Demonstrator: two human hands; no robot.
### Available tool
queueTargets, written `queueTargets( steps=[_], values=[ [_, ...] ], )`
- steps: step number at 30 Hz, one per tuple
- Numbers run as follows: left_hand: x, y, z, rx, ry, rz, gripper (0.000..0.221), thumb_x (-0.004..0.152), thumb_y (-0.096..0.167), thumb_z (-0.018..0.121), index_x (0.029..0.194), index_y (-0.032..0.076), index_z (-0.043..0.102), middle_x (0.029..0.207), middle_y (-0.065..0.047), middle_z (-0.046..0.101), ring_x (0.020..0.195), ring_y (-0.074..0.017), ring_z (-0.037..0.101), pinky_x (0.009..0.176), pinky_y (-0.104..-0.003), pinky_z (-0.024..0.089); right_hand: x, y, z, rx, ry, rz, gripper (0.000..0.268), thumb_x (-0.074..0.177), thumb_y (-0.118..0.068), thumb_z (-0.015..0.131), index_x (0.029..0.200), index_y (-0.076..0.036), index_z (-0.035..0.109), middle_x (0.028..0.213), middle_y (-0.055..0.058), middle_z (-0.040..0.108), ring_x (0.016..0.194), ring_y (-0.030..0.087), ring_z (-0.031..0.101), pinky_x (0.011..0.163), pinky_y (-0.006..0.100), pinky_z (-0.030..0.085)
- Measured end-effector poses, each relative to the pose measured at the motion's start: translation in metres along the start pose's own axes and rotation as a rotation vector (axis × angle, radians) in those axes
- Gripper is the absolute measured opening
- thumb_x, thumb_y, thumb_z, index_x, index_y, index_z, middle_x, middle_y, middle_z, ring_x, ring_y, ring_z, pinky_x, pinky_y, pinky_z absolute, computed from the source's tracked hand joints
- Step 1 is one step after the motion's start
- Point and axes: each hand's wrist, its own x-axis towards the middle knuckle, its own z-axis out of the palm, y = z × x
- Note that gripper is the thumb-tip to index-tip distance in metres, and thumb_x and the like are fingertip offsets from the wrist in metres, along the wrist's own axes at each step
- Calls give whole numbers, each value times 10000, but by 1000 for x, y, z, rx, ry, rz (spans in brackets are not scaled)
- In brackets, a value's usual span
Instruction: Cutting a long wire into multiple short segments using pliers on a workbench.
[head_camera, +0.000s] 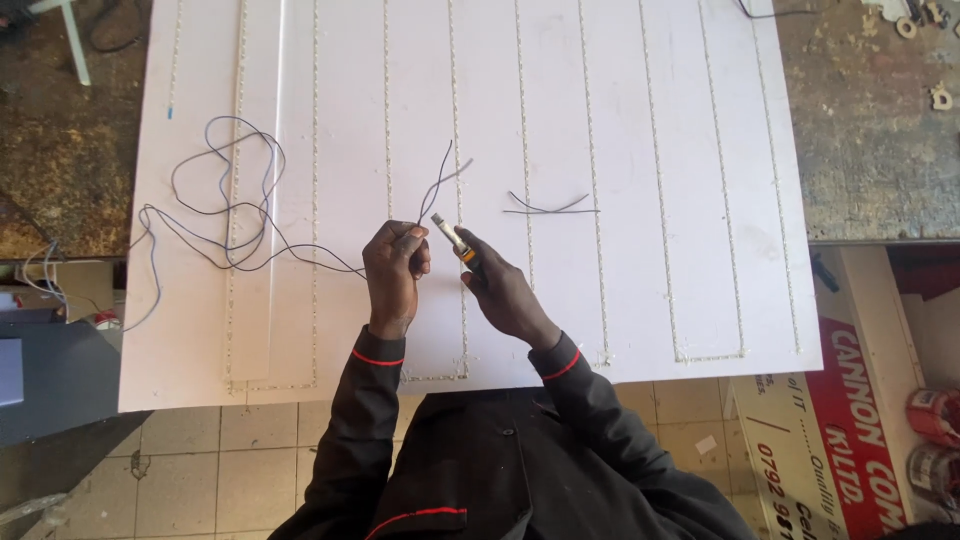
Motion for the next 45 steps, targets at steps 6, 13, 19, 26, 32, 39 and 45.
queueTargets(
  steps=[6, 13, 19, 26, 32, 39, 45],
  values=[
    [-1, -7, -8, 381, -51, 136, 167, 1075, 65, 628, 948, 78, 735, 653, -55, 613, 627, -110, 615, 578, -263, 444, 5, 8, 21, -120, -6, -99, 738, 1119, -127, 662, 1790, -174, 358, 1525, 283, 678, 1242, 596, 721, 1020, 721, 609],
    [7, -15, -19, 506, -164, 122, 134, 1011, 88, 679, 893, 125, 730, 635, -39, 620, 612, -113, 597, 591, -316, 472, 9, 12, 30, -152, 55, -107, 673, 1110, -122, 701, 1718, -30, 425, 1484, 323, 666, 1223, 596, 731, 969, 699, 635],
    [9, -1, -27, 528, -240, 149, 143, 974, 62, 654, 861, 94, 734, 611, -94, 599, 616, -129, 588, 573, -335, 475, 7, 39, 43, -109, 166, -316, 618, 1096, -36, 680, 1680, 47, 495, 1548, 325, 668, 1413, 572, 638, 1085, 648, 590],
    [7, -8, -16, 489, -223, 208, 126, 945, 73, 639, 856, 105, 721, 615, -75, 576, 618, -132, 578, 585, -343, 490, 25, 82, 46, -190, 188, -320, 611, 1055, -213, 798, 1608, -31, 613, 1260, 187, 785, 1227, 441, 738, 964, 554, 580],
    [-4, 9, 8, 488, -263, 289, 121, 946, 57, 627, 850, 105, 683, 615, -97, 531, 627, -170, 620, 595, -335, 499, 30, 111, 50, 70, 141, -256, 453, 975, -198, 838, 1400, -118, 702, 1031, 175, 770, 976, 494, 762, 813, 577, 579],
    [10, -11, 10, 511, -308, 326, 106, 901, 53, 632, 806, 78, 673, 600, -166, 554, 573, -230, 652, 572, -369, 548, 31, 144, 75, 97, 298, -113, 198, 983, -180, 762, 1161, -115, 705, 821, 238, 677, 724, 530, 705, 620, 529, 538],
    [5, -18, 16, 499, -233, 397, 94, 934, 50, 609, 864, 55, 672, 647, -172, 588, 675, -179, 677, 555, -331, 504, 30, 139, 48, -170, 357, -117, 268, 895, -140, 753, 1159, -157, 712, 809, 237, 717, 721, 578, 731, 596, 659, 547]
  ],
)
